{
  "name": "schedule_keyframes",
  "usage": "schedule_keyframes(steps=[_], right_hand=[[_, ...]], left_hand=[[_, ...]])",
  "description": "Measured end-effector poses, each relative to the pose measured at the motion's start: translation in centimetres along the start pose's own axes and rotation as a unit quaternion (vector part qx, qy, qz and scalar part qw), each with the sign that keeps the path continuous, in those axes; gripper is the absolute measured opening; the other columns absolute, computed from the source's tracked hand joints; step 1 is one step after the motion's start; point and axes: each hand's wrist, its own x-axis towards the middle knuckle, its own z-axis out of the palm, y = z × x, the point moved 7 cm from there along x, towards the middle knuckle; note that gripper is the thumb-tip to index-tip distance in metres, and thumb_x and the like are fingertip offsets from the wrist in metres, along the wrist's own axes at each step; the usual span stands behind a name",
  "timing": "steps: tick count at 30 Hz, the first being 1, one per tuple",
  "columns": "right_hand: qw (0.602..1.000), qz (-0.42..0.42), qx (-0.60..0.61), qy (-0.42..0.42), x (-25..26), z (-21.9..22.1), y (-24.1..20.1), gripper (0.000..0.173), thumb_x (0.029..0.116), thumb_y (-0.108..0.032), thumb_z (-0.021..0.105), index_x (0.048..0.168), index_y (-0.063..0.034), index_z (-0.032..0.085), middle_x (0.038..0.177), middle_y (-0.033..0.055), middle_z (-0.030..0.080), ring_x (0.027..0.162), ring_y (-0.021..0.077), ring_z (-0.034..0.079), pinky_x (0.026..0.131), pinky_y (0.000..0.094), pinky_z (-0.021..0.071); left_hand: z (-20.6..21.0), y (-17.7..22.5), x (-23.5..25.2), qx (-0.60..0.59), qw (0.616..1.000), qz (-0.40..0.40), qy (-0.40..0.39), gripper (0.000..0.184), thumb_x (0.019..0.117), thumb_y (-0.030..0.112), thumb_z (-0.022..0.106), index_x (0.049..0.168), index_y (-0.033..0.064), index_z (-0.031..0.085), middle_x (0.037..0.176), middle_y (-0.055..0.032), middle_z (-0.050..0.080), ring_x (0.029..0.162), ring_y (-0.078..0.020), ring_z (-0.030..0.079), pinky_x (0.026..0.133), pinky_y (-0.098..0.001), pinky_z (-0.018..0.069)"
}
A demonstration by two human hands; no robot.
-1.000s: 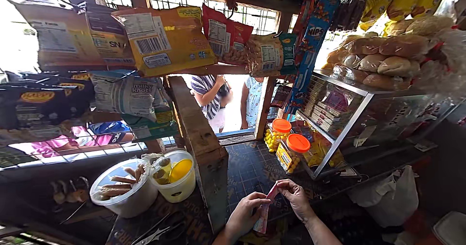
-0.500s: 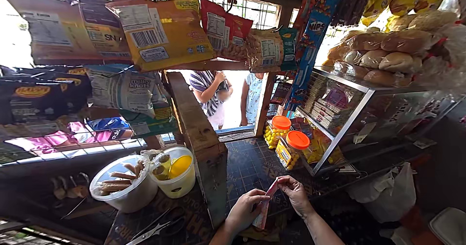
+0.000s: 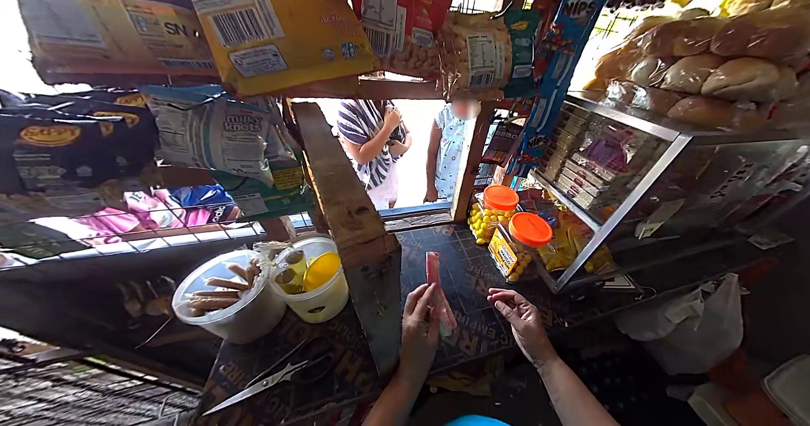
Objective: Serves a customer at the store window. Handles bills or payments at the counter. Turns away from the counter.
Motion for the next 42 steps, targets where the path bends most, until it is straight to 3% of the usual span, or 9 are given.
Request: schedule_keyframes(steps=[14,27,33,38,42], right_hand=[[1.0,-0.008,0.018,0.004,0.1,-0.3,0.2,0.02,0.0944,0.001,0.058,0.107,-0.0015,0.073,0.115,0.0095,0.074,0.106,0.0156,0.071,0.096,0.0278,0.057],[1.0,-0.009,0.011,-0.003,-0.1,-0.2,0.1,0.02,0.0949,0.0,0.058,0.108,-0.0021,0.073,0.114,0.0081,0.074,0.104,0.0149,0.071,0.095,0.0276,0.0574],[0.999,-0.016,-0.03,-0.009,0.1,-0.1,0.0,0.019,0.0947,-0.002,0.058,0.108,-0.001,0.072,0.113,0.0082,0.074,0.103,0.0139,0.071,0.094,0.0263,0.0577],[0.995,-0.007,-0.1,-0.013,-0.3,0.7,-0.4,0.019,0.0921,0.001,0.059,0.107,0.0036,0.07,0.11,0.0092,0.074,0.102,0.0121,0.071,0.093,0.0248,0.0578],[0.985,0.055,-0.161,-0.002,-0.2,1.7,0.0,0.018,0.0924,0.001,0.061,0.108,0.0052,0.07,0.106,0.0108,0.075,0.097,0.011,0.071,0.091,0.0264,0.0576]], left_hand=[[-0.1,0.1,-0.2,0.037,0.999,0.007,0.019,0.048,0.0922,0.004,0.061,0.139,-0.0058,0.057,0.135,-0.0231,0.054,0.081,-0.0044,0.063,0.071,-0.0159,0.055],[-0.2,0.1,-0.4,0.042,0.999,-0.006,0.014,0.053,0.0917,0.009,0.061,0.142,-0.0043,0.054,0.14,-0.0238,0.051,0.094,-0.0107,0.066,0.072,-0.0198,0.0569],[-0.1,0.6,0.1,0.029,0.999,-0.012,0.007,0.051,0.0898,0.003,0.062,0.14,-0.0053,0.056,0.14,-0.0256,0.053,0.098,-0.0147,0.068,0.075,-0.0223,0.0584],[0.3,0.9,0.0,-0.001,0.995,-0.052,-0.086,0.036,0.0886,-0.003,0.065,0.125,-0.0054,0.068,0.126,-0.0247,0.064,0.104,-0.0279,0.069,0.086,-0.0348,0.0592],[1.0,0.5,-0.6,-0.004,0.989,-0.026,-0.145,0.023,0.0901,0.0,0.066,0.11,-0.0008,0.076,0.11,-0.0184,0.072,0.091,-0.0242,0.071,0.082,-0.0347,0.0593]])
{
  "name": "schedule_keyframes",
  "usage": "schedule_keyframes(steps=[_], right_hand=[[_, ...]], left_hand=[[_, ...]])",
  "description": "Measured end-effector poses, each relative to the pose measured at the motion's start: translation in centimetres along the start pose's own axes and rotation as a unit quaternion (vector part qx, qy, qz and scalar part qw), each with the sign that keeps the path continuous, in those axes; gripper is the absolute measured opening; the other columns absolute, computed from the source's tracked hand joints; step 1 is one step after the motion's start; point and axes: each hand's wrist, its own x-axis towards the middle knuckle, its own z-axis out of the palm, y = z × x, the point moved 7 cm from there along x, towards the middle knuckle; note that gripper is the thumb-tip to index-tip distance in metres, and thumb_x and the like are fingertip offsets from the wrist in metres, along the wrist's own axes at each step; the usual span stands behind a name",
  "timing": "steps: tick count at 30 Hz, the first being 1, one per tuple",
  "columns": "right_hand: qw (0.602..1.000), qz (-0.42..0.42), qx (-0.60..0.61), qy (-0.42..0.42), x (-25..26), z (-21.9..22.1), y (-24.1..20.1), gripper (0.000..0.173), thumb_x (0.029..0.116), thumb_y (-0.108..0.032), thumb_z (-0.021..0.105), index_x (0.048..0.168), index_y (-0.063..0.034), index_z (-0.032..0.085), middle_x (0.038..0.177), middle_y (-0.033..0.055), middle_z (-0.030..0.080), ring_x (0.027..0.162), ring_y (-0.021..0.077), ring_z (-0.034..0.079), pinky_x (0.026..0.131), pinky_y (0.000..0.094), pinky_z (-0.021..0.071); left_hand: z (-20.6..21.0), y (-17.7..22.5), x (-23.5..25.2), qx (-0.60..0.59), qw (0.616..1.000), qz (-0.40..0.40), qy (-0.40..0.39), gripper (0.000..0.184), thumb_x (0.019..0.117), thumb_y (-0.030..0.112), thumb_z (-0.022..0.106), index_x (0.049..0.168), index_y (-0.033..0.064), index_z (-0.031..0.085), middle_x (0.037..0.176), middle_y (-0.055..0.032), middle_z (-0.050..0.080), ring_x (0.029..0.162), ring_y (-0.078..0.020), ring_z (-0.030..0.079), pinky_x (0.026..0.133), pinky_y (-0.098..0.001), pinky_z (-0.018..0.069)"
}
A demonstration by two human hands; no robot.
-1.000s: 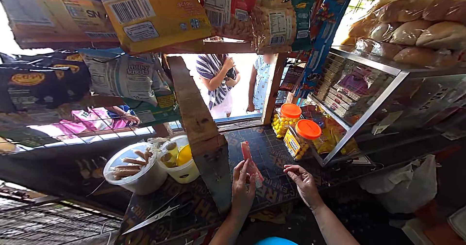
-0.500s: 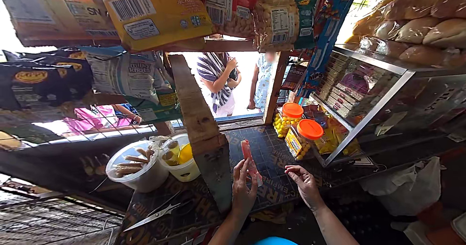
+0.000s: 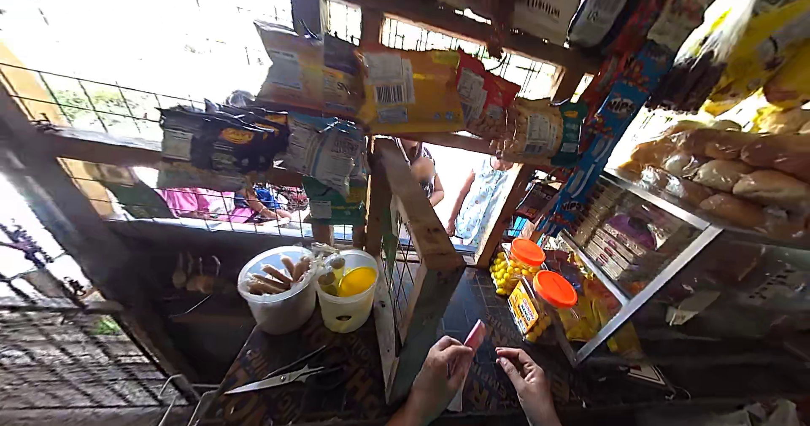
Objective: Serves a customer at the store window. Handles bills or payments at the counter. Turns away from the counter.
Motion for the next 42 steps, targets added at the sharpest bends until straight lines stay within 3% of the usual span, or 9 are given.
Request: schedule_keyframes(steps=[3,7,10,12,15,18,21,33,42], right_hand=[[1.0,0.023,-0.003,0.003,1.2,0.8,-2.4,0.026,0.0959,-0.001,0.06,0.12,0.0071,0.064,0.116,0.0165,0.071,0.101,0.0192,0.071,0.092,0.0347,0.058],[0.949,-0.284,-0.114,0.069,-0.5,-1.1,-16.5,0.062,0.0998,-0.033,0.06,0.148,0.0026,0.046,0.152,0.0176,0.05,0.139,0.0194,0.05,0.114,0.0363,0.0436],[0.824,-0.519,-0.143,0.176,-5.3,-4.1,-27.4,0.061,0.1032,-0.056,0.047,0.159,-0.0358,0.034,0.167,-0.0147,0.027,0.153,0.0054,0.025,0.125,0.0351,0.0269],[0.751,-0.614,-0.101,0.221,-7.7,-4.6,-30.0,0.058,0.103,-0.055,0.048,0.158,-0.0413,0.033,0.168,-0.0208,0.022,0.155,0.0035,0.018,0.128,0.0375,0.0194],[0.807,-0.526,-0.208,0.173,-6.0,-0.9,-24.1,0.064,0.1038,-0.061,0.037,0.162,-0.0408,0.019,0.17,-0.0186,0.014,0.156,0.0032,0.01,0.128,0.0352,0.012],[0.829,-0.388,-0.402,0.009,-3.3,6.0,-9.7,0.073,0.1051,-0.059,0.034,0.156,-0.0081,0.042,0.161,0.0148,0.041,0.152,0.0344,0.033,0.122,0.0652,0.0191],[0.808,-0.304,-0.495,-0.102,-3.2,7.9,-0.8,0.076,0.1015,-0.063,0.03,0.146,-0.0068,0.057,0.153,0.0123,0.053,0.142,0.0351,0.049,0.112,0.0639,0.0376],[0.826,-0.296,-0.448,-0.174,-3.0,6.9,-1.7,0.061,0.1046,-0.05,0.038,0.147,-0.0108,0.056,0.155,0.0075,0.052,0.144,0.0327,0.047,0.116,0.0603,0.0352],[0.83,-0.367,-0.417,-0.039,-4.8,5.7,-1.7,0.041,0.1036,-0.035,0.043,0.127,-0.0165,0.071,0.137,-0.0009,0.068,0.131,0.0186,0.061,0.109,0.0384,0.0474]], left_hand=[[0.5,-0.9,0.1,0.014,0.999,-0.002,-0.034,0.021,0.0926,0.004,0.064,0.109,0.002,0.077,0.108,-0.0155,0.072,0.086,-0.0215,0.07,0.08,-0.0333,0.0587],[0.5,-1.1,0.1,0.012,0.999,-0.016,-0.027,0.024,0.0944,0.008,0.063,0.114,0.002,0.075,0.112,-0.0165,0.071,0.089,-0.0216,0.07,0.082,-0.0335,0.0582],[-0.6,-0.5,0.2,-0.01,0.998,-0.029,0.061,0.033,0.093,0.004,0.062,0.124,-0.0052,0.068,0.121,-0.0241,0.065,0.092,-0.024,0.069,0.079,-0.0323,0.0588],[-1.1,-0.2,0.3,-0.016,0.994,-0.048,0.095,0.046,0.0911,0.0,0.061,0.135,-0.0101,0.058,0.133,-0.03,0.057,0.094,-0.0251,0.07,0.078,-0.0314,0.0592],[-1.3,-0.3,0.2,-0.014,0.989,-0.076,0.124,0.056,0.0913,0.0,0.062,0.144,-0.011,0.048,0.141,-0.0317,0.049,0.095,-0.0227,0.068,0.078,-0.0287,0.0578],[-1.3,-0.6,0.2,-0.017,0.986,-0.104,0.129,0.057,0.0926,-0.001,0.058,0.147,-0.0098,0.044,0.145,-0.0298,0.046,0.101,-0.0217,0.067,0.082,-0.028,0.0569],[-1.1,-1.1,0.3,-0.002,0.988,-0.109,0.109,0.054,0.0912,-0.003,0.057,0.144,-0.0092,0.05,0.143,-0.0287,0.048,0.106,-0.0238,0.065,0.086,-0.0293,0.056],[-0.7,-2.2,0.3,0.056,0.99,-0.095,0.092,0.032,0.0948,0.01,0.065,0.124,-0.0021,0.07,0.121,-0.0187,0.068,0.101,-0.02,0.069,0.091,-0.0322,0.0574],[-0.4,-1.6,0.5,0.008,0.996,-0.044,0.081,0.04,0.0899,0.001,0.068,0.129,-0.0062,0.064,0.126,-0.0207,0.062,0.088,-0.0124,0.067,0.077,-0.0243,0.0585]])
